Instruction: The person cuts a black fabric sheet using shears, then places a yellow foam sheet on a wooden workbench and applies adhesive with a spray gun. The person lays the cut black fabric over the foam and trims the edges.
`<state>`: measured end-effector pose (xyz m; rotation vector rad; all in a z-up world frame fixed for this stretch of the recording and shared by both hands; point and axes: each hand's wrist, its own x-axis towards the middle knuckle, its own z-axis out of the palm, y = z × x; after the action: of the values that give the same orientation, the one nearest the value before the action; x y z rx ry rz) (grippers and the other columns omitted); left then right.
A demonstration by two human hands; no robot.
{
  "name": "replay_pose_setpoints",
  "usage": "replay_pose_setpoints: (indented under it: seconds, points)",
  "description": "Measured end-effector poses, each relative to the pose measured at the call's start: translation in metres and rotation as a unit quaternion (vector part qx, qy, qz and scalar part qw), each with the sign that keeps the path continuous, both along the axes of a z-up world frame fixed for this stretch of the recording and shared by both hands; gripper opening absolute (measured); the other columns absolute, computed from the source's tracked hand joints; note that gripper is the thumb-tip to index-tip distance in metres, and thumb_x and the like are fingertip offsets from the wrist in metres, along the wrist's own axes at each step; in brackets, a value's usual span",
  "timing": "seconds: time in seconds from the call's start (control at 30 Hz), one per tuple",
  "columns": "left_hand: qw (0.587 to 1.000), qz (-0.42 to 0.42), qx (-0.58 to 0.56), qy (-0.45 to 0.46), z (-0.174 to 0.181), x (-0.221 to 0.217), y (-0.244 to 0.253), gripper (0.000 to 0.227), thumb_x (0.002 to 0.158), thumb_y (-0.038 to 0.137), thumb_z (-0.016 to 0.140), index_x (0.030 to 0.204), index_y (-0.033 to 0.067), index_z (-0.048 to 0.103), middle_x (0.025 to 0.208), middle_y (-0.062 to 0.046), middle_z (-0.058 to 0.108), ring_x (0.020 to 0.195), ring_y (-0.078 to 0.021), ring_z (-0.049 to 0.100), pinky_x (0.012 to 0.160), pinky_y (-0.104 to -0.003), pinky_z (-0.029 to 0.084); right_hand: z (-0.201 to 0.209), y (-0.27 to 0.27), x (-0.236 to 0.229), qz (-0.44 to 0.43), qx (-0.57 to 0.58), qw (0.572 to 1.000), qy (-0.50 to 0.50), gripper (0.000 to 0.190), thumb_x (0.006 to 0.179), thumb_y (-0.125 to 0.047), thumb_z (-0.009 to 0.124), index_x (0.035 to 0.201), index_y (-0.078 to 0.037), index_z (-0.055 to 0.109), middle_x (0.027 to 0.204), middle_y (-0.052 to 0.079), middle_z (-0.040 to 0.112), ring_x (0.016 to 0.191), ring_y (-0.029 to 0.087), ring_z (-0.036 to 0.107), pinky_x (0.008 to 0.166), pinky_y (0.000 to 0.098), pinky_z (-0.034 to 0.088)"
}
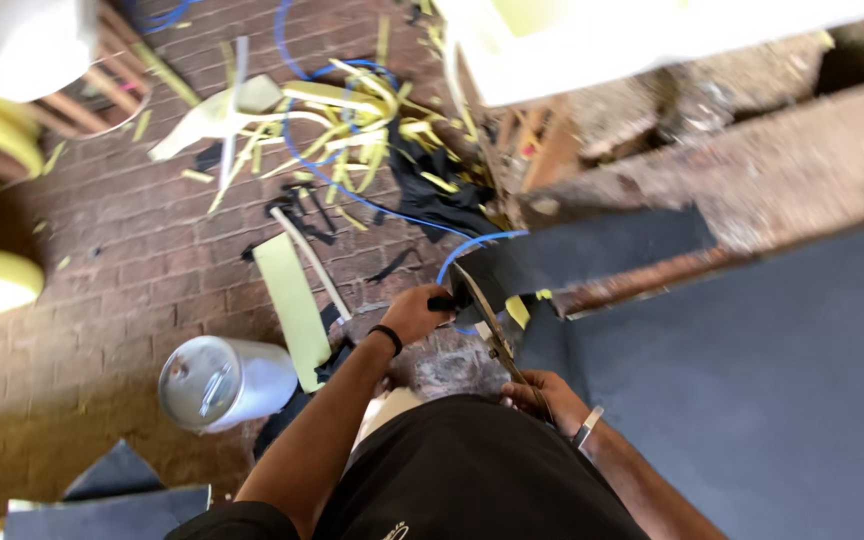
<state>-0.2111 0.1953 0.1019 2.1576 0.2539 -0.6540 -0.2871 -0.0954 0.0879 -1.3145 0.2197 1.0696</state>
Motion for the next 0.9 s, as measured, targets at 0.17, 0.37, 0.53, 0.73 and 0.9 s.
replay_pose_setpoints:
  seconds: [0.17, 0.37, 0.53, 0.73, 0.9]
  points:
    - [0.937, 0.112, -0.312, -0.115, -0.004, -0.021, 0.062, 0.112, 0.068, -0.010, 0.077, 0.159, 0.0300, 0.025, 0.151, -0.001, 0.032, 0.140, -0.0190, 0.030, 0.103, -0.043, 0.053, 0.008, 0.045, 0.025, 0.145, -0.023, 0.981, -0.125, 0.040, 0.089, -0.047, 0.073, 0.083, -0.009, 0.064, 0.065, -0.002, 0.058, 0.057, 0.009, 0.054, 0.051, 0.0243, 0.043]
    - [0.773, 0.108, -0.610, -0.137, -0.011, -0.042, 0.142, 0.081, 0.066, -0.016, 0.057, 0.143, 0.0081, 0.055, 0.143, -0.005, 0.063, 0.132, -0.0220, 0.059, 0.111, -0.032, 0.051, 0.032, 0.126, 0.040, 0.214, 0.081, 0.965, -0.126, 0.046, 0.087, -0.051, 0.076, 0.080, -0.009, 0.059, 0.062, -0.001, 0.053, 0.053, 0.010, 0.053, 0.048, 0.0269, 0.045]
    - [0.811, 0.209, -0.527, -0.144, -0.069, -0.041, 0.198, 0.048, 0.078, -0.022, 0.053, 0.117, 0.0023, 0.067, 0.108, -0.005, 0.073, 0.100, -0.0196, 0.069, 0.087, -0.034, 0.055, 0.043, 0.195, 0.035, 0.212, 0.018, 0.969, -0.128, 0.038, 0.084, -0.045, 0.077, 0.082, -0.009, 0.063, 0.058, -0.001, 0.052, 0.047, 0.011, 0.052, 0.044, 0.0285, 0.044]
    - [0.850, 0.279, -0.415, -0.164, -0.142, -0.048, 0.259, 0.038, 0.083, -0.018, 0.049, 0.112, -0.0007, 0.068, 0.101, -0.006, 0.073, 0.092, -0.0175, 0.067, 0.078, -0.032, 0.054, 0.032, 0.253, 0.013, 0.188, -0.018, 0.976, -0.113, 0.035, 0.089, -0.033, 0.080, 0.078, -0.006, 0.060, 0.057, -0.002, 0.049, 0.044, 0.010, 0.048, 0.040, 0.0275, 0.039]
    - [0.825, 0.357, -0.416, -0.141, -0.122, -0.063, 0.271, 0.033, 0.088, -0.013, 0.050, 0.111, 0.0008, 0.068, 0.099, -0.007, 0.072, 0.088, -0.0186, 0.068, 0.080, -0.032, 0.056, 0.030, 0.268, 0.022, 0.162, 0.005, 0.966, -0.201, 0.029, 0.091, -0.031, 0.078, 0.086, -0.006, 0.064, 0.063, -0.002, 0.053, 0.051, 0.009, 0.049, 0.046, 0.0276, 0.040]
